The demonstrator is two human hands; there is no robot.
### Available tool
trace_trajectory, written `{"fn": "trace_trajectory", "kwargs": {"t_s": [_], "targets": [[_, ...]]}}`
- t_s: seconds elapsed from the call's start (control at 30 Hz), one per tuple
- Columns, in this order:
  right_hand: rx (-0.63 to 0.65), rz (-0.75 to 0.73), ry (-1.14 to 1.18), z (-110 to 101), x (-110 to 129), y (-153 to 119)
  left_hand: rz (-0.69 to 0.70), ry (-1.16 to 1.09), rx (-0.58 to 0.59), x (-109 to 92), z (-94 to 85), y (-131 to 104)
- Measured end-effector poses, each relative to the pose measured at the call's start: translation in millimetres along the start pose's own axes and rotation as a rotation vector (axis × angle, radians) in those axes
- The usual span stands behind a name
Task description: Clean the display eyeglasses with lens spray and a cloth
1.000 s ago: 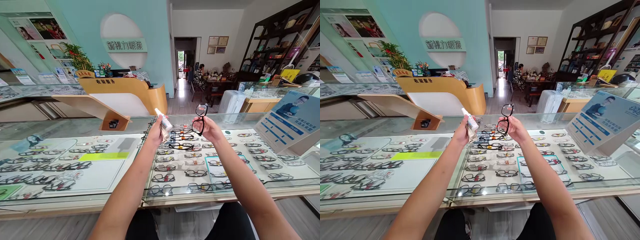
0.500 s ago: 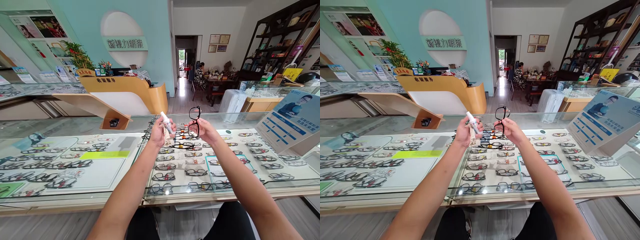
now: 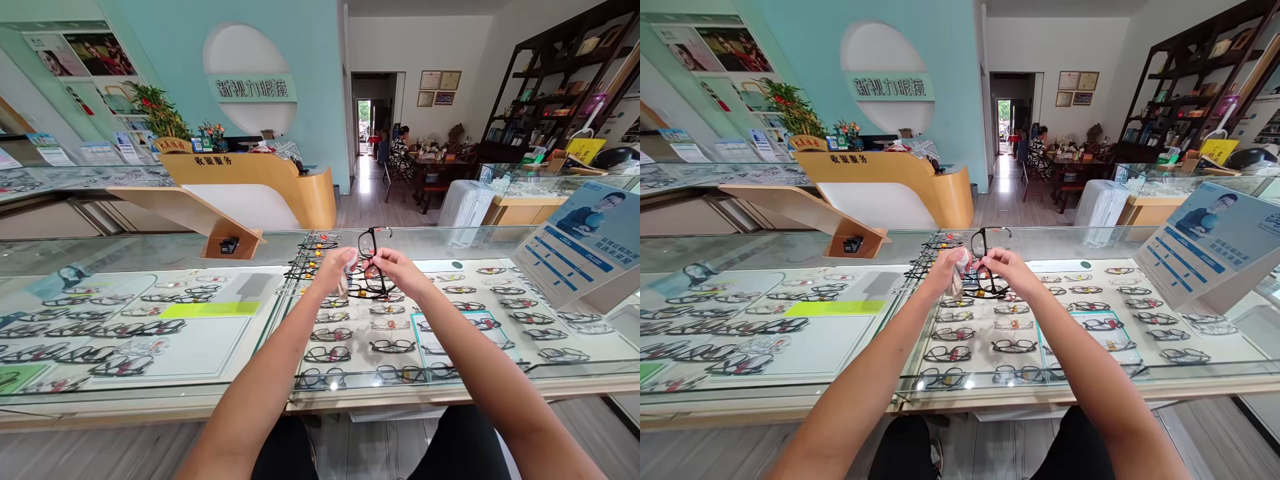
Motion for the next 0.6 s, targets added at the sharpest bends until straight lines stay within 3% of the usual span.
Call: {"fn": "trace_trajectory", "kwargs": {"t_s": [0.17,0.3,0.47,0.6], "targets": [[0.021,-0.003,-0.026,1,-3,0,0.03,0.035,-0.019,-4,-3.1,-1],[-0.006,-0.007,0.046,-4,4,0,-0.002,0.005,0.047,-2,-2.4,-1],[-0.088,-0.033,0.14,-15,14,1,0.022,0.085,0.16,-2,10.6,-3],[-0.069,-0.04,0.119,-12,13,2,0.062,0.172,0.235,-4,22.7,-10]]}}
Point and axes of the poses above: each hand's wrist, its own y-axis towards the middle knuckle, its own z-axis out of the palm, x = y × z, the point moved 9 cm from there along y, towards the middle knuckle, and after that the axes turned 4 degrees about -x, right-handed, at the moved point
